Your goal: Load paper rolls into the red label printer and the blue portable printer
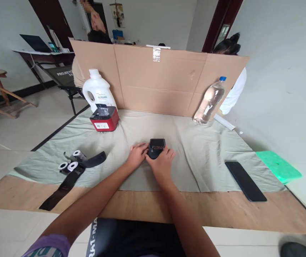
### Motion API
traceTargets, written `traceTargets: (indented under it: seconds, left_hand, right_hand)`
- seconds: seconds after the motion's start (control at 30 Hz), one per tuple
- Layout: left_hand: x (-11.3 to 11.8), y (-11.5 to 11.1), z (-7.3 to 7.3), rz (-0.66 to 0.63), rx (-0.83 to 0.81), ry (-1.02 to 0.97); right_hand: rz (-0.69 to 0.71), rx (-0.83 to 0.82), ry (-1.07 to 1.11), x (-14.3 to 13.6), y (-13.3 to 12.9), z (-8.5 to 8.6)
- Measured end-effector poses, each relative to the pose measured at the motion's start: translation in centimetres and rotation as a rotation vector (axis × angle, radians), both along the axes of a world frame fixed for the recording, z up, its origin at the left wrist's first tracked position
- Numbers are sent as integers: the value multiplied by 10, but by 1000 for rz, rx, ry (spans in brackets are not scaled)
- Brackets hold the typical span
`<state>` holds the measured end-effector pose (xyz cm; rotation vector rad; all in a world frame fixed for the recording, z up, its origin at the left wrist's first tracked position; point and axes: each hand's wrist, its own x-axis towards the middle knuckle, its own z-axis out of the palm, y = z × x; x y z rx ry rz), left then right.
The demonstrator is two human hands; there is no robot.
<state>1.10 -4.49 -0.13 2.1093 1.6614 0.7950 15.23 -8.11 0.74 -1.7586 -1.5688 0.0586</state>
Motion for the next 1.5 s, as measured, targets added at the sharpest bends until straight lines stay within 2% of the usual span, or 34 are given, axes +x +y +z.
traceTargets:
  seconds: [0.13, 0.27, 0.33, 0.43, 0.53, 0.63, 0.73, 0.87, 1.27, 1.5]
  left_hand:
    - [0, -2, 3, 8, -27, -28]
    - [-3, 4, 1, 52, -54, -154]
    - [-6, 11, -2, 42, -157, -261]
    - [-11, 29, 1, -1, -415, -378]
    - [-15, 48, 13, -54, -585, -364]
    - [-18, 62, 31, -115, -706, -299]
    - [-19, 67, 43, -169, -797, -256]
    - [-20, 66, 45, -194, -819, -257]
    - [-9, 66, 47, -137, -780, -260]
    - [-8, 57, 46, -93, -761, -280]
  right_hand:
    - [31, -22, 34, 0, -2, -10]
    - [40, -73, 6, 5, -1, -12]
    - [87, -150, 12, 13, 1, -9]
    - [236, -300, 13, 31, 6, -2]
    - [331, -325, -84, 50, 12, -2]
    - [318, -234, -163, 61, 17, -11]
    - [356, -203, -148, 66, 19, -19]
    - [413, -221, -113, 68, 20, -19]
    - [393, -267, -55, 68, 22, -8]
    - [397, -248, -53, 68, 22, -10]
